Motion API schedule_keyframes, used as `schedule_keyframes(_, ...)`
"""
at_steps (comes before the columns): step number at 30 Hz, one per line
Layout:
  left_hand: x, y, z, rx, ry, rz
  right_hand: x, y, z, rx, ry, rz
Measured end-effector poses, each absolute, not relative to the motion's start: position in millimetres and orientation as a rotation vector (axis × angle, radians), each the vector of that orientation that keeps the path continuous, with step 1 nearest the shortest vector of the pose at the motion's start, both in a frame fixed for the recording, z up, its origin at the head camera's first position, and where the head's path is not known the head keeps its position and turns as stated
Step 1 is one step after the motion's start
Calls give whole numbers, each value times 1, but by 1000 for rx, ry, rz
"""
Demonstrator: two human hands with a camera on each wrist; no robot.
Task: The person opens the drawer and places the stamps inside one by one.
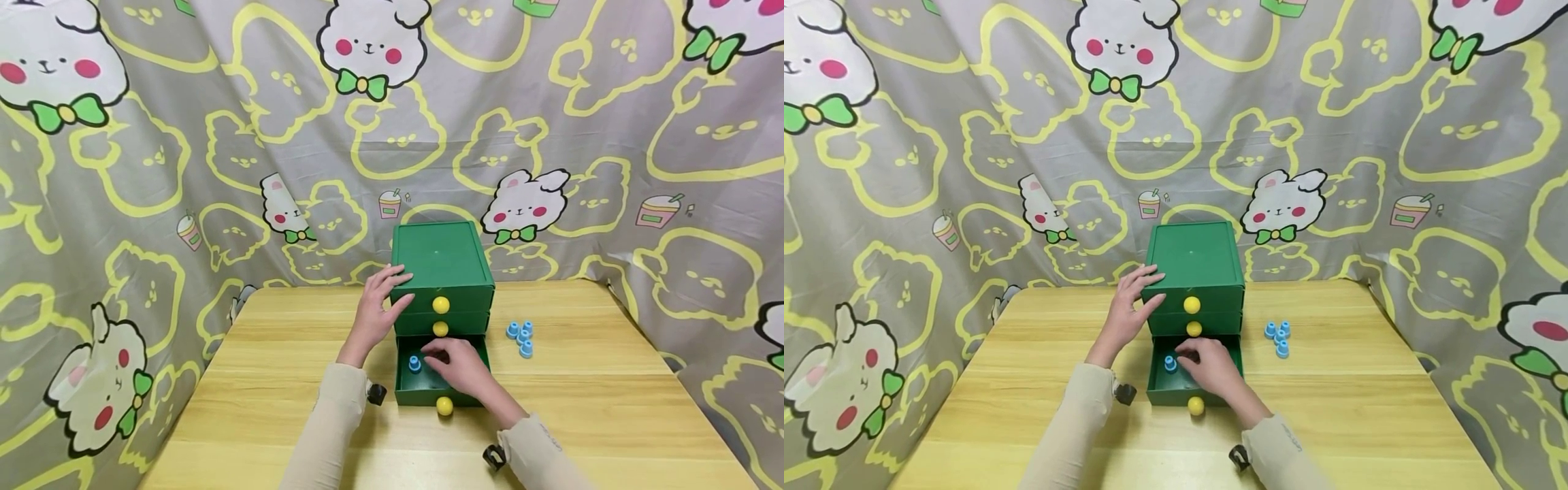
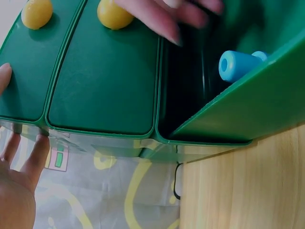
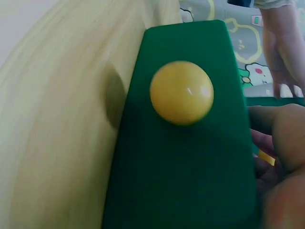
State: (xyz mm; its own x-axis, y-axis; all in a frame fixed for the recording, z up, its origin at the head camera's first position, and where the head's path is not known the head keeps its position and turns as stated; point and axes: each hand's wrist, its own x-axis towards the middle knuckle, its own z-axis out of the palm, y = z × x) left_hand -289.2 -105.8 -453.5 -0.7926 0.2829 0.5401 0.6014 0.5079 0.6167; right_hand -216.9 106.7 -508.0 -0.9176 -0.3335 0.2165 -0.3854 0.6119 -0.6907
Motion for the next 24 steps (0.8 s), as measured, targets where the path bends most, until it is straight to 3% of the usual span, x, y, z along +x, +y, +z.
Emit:
schedule_keyframes(9,-289,-107,-453,-734,-2381,-1181,-214,173,-492,411,-2599,1308)
schedule_keyframes(17,-290,-105,-454,-736,-2388,-1189,-216,250,-505,115,-2607,1149)
schedule_keyframes(24,-290,-105,-453,-729,-2387,-1199,-213,274,-520,16,-2780,1179)
